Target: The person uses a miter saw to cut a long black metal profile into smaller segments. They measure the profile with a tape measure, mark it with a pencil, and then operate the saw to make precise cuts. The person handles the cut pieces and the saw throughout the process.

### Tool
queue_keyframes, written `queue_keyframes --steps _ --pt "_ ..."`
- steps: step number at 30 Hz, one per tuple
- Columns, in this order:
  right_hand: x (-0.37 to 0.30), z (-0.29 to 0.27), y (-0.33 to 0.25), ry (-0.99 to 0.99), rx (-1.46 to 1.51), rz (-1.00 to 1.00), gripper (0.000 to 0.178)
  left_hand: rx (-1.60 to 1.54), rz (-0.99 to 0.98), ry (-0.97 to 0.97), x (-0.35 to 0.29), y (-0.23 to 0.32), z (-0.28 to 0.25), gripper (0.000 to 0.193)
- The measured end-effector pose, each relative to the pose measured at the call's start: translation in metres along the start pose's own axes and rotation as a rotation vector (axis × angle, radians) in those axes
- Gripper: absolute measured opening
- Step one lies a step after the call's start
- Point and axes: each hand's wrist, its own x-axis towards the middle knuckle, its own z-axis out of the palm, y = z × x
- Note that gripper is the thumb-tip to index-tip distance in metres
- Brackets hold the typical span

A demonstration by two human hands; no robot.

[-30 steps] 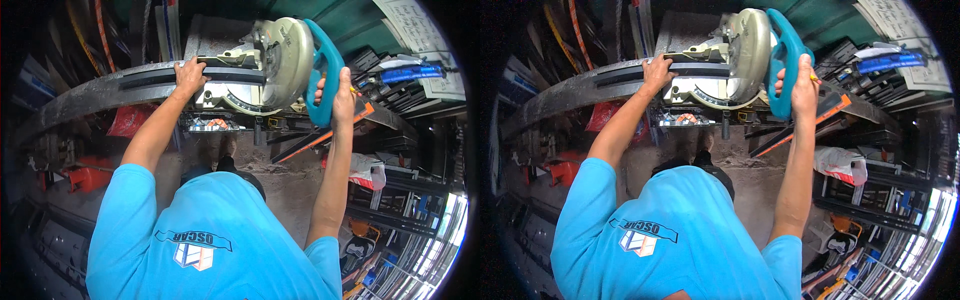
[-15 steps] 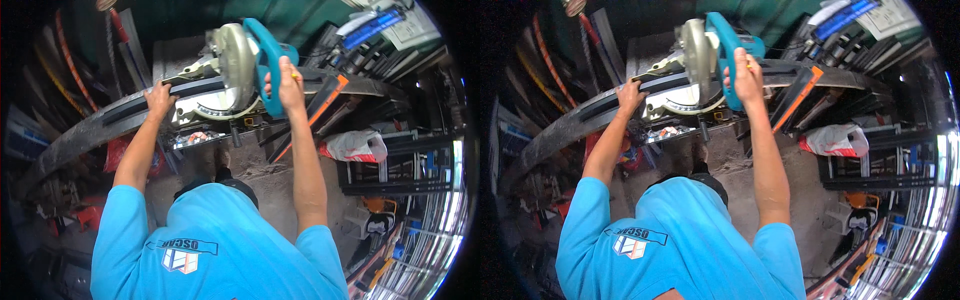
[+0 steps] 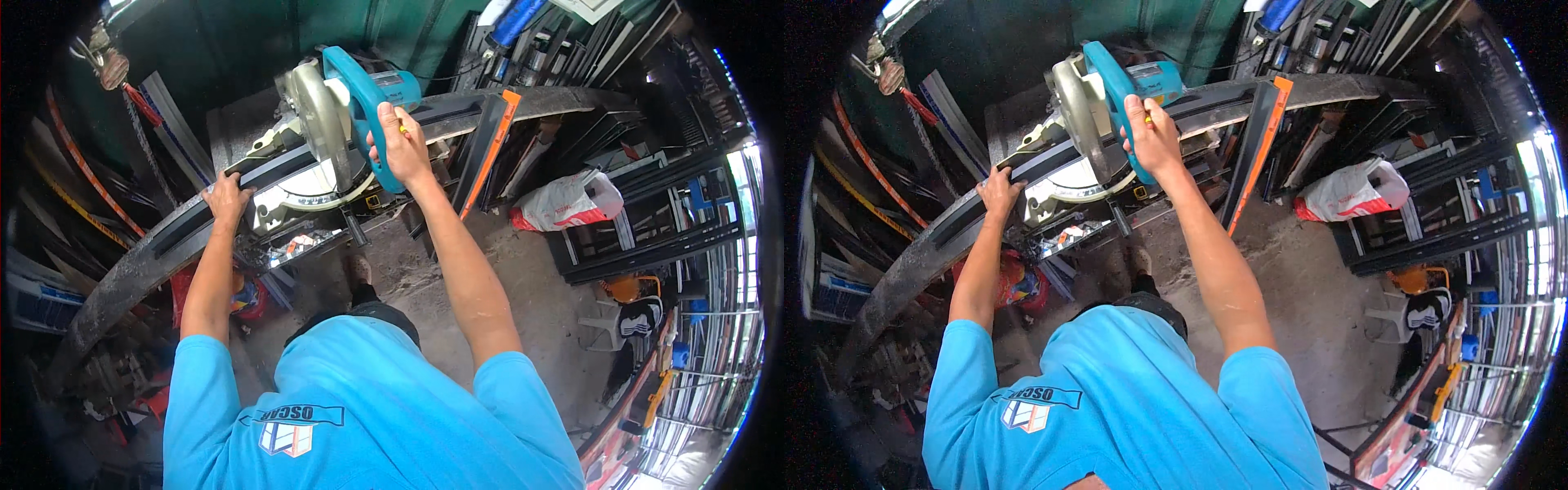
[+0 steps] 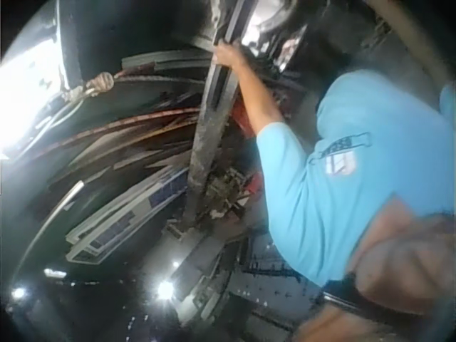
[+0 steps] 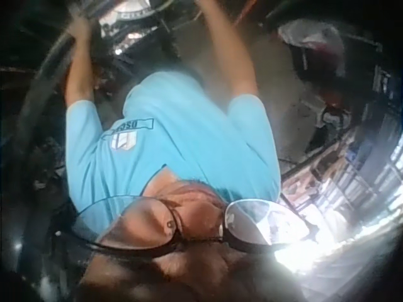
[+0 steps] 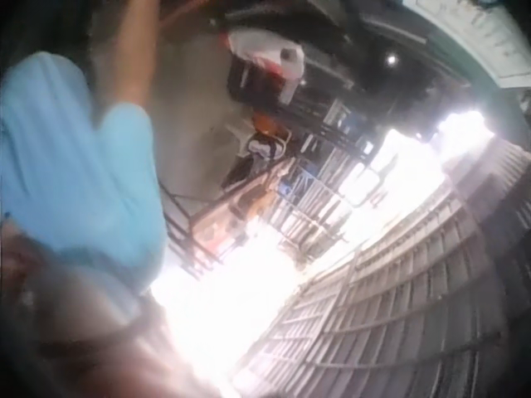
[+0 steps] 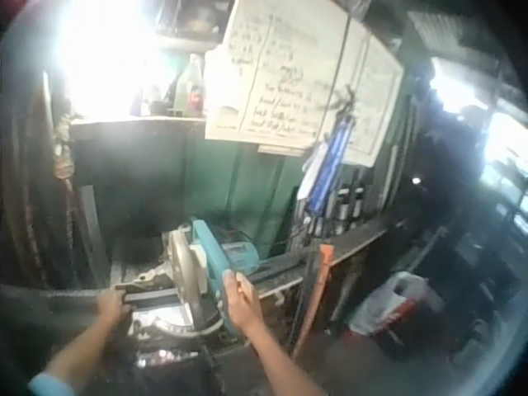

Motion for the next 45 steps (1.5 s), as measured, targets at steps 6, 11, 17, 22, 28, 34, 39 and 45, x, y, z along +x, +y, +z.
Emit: queue_keyframes --steps 6,11,17,22,28,34,39,45 --pt "-0.002 0.001 0.015 0.040 0.023 -0.021 0.057 -0.008 0.019 0.022 0.001 -0.001 0.001 0.050" --pt "-0.003 0.000 0.019 0.030 0.014 -0.015 0.055 -0.002 0.029 0.040 0.003 -0.005 0.006 0.054" --pt "-0.006 -0.001 0.014 0.034 -0.027 -0.020 0.056 0.045 0.010 -0.011 0.002 0.001 -0.001 0.059" --pt "-0.006 -0.001 0.015 0.038 -0.028 -0.021 0.057 0.009 0.034 0.038 0.001 -0.001 0.000 0.054" --pt "-0.005 0.000 0.017 0.035 -0.013 -0.015 0.057 0.002 0.038 0.050 0.003 -0.005 0.004 0.055" --pt "-0.005 -0.002 0.020 0.037 -0.027 -0.037 0.055 -0.005 0.028 0.024 0.002 0.000 0.000 0.056" --pt "-0.010 0.002 0.021 0.047 -0.010 -0.030 0.055 0.000 0.024 0.046 0.001 -0.003 0.002 0.054" --pt "-0.013 0.001 0.031 0.082 -0.022 -0.054 0.053 -0.020 0.034 0.054 -0.001 -0.002 0.000 0.049"
